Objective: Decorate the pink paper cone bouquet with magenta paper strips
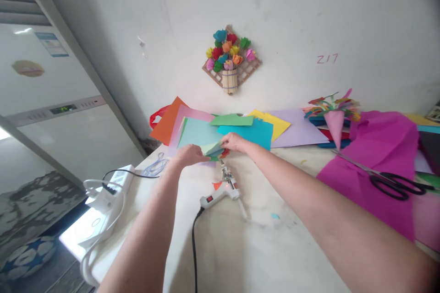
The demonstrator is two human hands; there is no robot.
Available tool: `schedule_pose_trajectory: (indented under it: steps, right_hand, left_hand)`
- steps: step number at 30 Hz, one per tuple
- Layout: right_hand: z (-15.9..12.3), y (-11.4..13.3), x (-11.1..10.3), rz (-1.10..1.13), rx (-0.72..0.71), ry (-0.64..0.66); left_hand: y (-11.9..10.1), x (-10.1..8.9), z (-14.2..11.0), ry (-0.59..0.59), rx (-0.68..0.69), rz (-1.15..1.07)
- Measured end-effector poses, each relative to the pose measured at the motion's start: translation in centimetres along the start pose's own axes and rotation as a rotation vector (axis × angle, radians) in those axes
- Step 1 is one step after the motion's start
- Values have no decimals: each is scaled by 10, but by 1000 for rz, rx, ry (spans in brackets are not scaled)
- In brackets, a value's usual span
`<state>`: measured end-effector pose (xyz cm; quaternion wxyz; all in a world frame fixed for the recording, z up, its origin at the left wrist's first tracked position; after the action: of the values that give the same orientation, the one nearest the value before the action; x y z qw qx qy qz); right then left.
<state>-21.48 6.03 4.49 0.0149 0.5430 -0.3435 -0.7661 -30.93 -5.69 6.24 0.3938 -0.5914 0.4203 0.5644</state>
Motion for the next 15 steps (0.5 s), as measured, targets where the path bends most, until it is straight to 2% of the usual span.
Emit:
schedule_pose_trajectory:
  steps: [4,8,12,15]
  right_hand:
    - [2,0,-5,-64,48,-68]
    - [2,2,-11,-135,84,-160]
    - [-3,-1,-14,-131,180,-165]
    - [-6,-1,-15,-107,218,-150]
  left_hand:
    - [-22,-1,-19,192,49,88]
    - [-53,10,-44,322,120,107]
    - [-72,18,-61,372,176,124]
    - [-77,21,-68,393,208,122]
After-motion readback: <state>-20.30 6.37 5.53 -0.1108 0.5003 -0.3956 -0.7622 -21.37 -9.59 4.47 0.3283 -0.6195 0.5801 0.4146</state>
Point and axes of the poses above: each hand's wrist, its own z-axis towards the middle knuckle, its own x-axis out of the palm, y = z × x, the point moved 9 cm from there along z, towards the middle knuckle, and after that the axes turned 5 degrees about z, right-handed, at the moved point
